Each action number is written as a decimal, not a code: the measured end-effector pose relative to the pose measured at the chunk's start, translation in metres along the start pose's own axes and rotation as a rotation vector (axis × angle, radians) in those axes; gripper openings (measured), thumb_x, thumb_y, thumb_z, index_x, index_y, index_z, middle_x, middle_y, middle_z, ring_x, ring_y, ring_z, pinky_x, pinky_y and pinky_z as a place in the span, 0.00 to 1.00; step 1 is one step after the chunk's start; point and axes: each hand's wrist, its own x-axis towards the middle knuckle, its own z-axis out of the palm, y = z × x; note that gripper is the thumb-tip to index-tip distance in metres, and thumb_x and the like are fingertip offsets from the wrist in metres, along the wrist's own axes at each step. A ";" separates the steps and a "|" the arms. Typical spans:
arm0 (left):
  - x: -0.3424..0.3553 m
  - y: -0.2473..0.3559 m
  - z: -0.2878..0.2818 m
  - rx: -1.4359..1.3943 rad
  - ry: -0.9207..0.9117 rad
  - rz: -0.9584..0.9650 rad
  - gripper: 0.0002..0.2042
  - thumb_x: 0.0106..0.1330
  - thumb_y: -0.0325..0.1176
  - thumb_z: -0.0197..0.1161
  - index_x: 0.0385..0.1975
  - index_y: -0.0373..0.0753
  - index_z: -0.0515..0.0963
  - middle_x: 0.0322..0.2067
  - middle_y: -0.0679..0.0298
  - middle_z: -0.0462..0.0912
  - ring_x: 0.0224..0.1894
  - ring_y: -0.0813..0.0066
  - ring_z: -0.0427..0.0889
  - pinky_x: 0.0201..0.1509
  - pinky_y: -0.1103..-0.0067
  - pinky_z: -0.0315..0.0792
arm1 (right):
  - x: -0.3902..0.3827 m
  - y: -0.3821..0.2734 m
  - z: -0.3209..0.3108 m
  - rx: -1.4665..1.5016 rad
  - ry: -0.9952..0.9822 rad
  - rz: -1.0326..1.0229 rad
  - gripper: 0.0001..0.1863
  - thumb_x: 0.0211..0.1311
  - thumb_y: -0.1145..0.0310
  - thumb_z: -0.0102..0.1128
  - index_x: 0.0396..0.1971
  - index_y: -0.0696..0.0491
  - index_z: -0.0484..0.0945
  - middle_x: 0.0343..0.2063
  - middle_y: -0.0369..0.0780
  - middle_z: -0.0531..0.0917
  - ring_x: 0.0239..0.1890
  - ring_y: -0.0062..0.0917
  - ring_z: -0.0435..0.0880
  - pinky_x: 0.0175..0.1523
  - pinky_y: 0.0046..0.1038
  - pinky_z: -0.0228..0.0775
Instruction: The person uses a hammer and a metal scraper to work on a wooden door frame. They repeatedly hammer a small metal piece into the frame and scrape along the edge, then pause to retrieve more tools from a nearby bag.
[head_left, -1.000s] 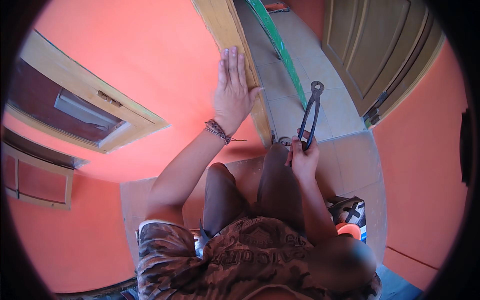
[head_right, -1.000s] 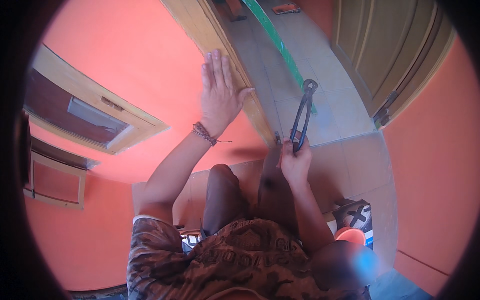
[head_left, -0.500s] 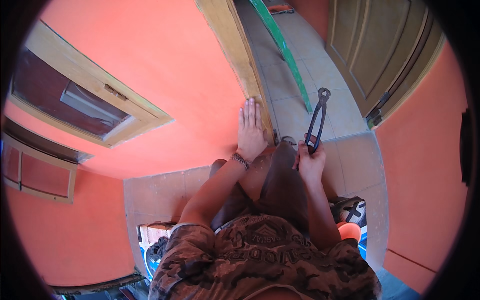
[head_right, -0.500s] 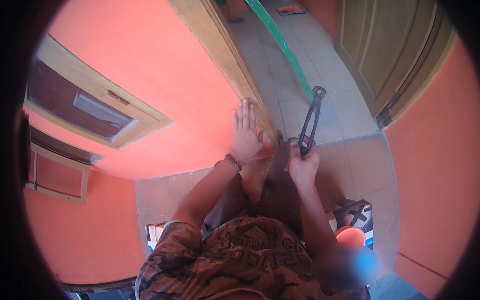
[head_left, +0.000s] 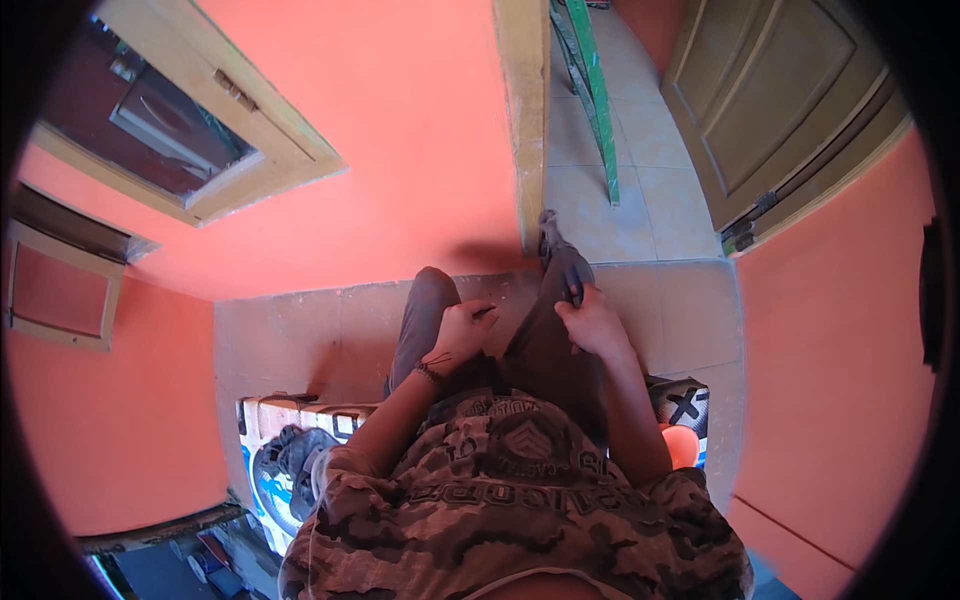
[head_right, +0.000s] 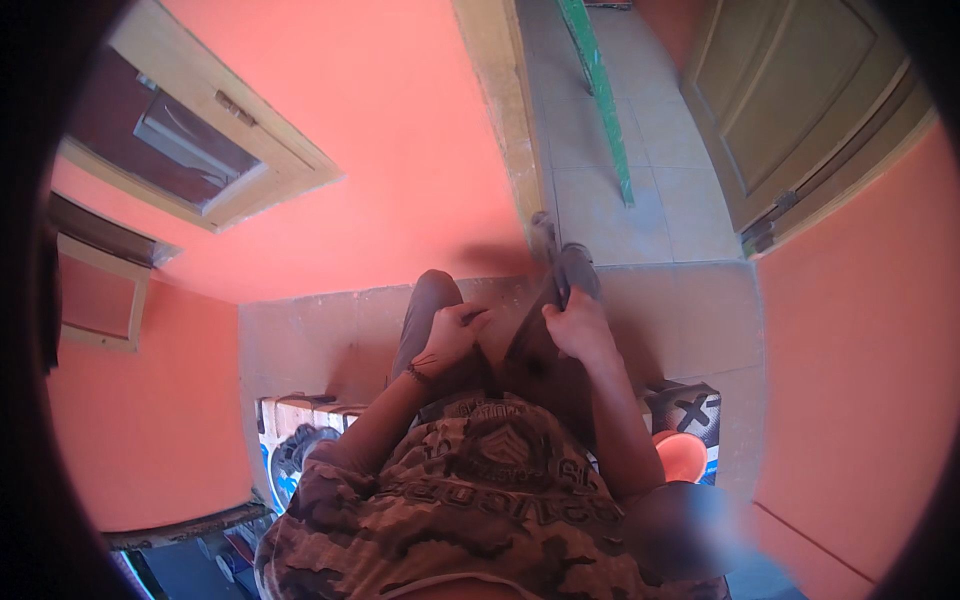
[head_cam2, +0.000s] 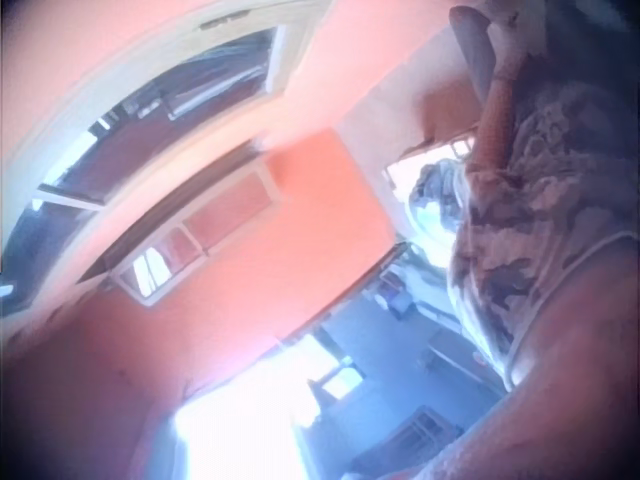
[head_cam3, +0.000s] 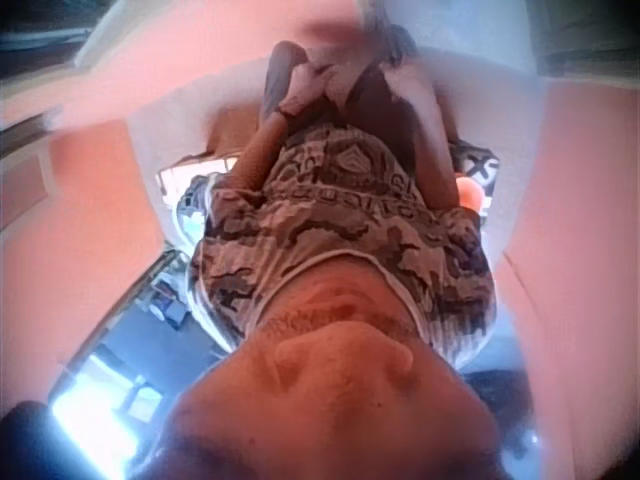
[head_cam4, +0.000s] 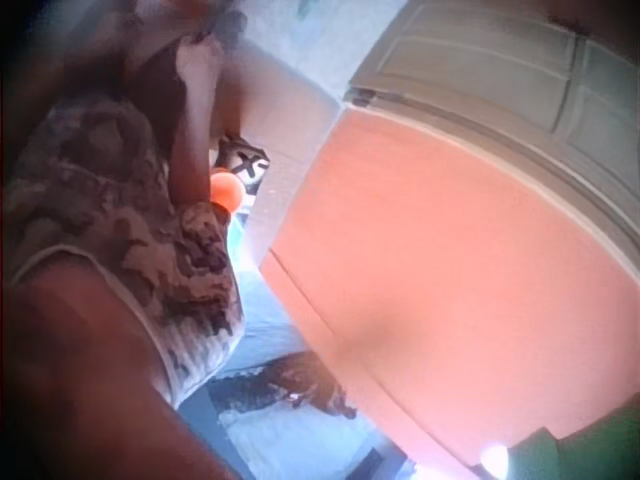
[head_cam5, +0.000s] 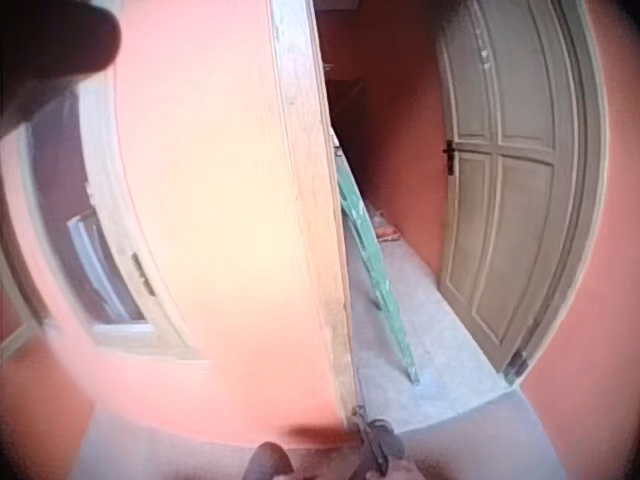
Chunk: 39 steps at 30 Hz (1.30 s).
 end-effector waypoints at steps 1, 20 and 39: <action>-0.013 -0.009 -0.002 -0.147 -0.018 -0.042 0.23 0.64 0.45 0.60 0.52 0.34 0.75 0.45 0.55 0.81 0.44 0.66 0.81 0.50 0.71 0.73 | -0.006 -0.011 0.005 -0.109 -0.138 0.004 0.22 0.60 0.64 0.54 0.47 0.66 0.71 0.32 0.57 0.82 0.26 0.44 0.84 0.37 0.39 0.78; -0.324 -0.189 -0.032 -0.163 1.220 -0.942 0.21 0.61 0.45 0.61 0.43 0.32 0.71 0.32 0.44 0.81 0.38 0.45 0.81 0.41 0.59 0.72 | -0.017 -0.073 0.241 -0.349 -0.814 -0.636 0.13 0.64 0.69 0.57 0.44 0.62 0.78 0.26 0.37 0.81 0.29 0.17 0.77 0.38 0.21 0.71; -0.432 -0.298 0.053 0.243 1.082 -1.027 0.09 0.58 0.33 0.61 0.36 0.39 0.77 0.33 0.56 0.81 0.41 0.58 0.78 0.45 0.67 0.67 | -0.018 -0.058 0.312 -0.341 -0.860 -0.799 0.08 0.63 0.70 0.60 0.35 0.61 0.80 0.27 0.32 0.81 0.29 0.12 0.75 0.37 0.17 0.69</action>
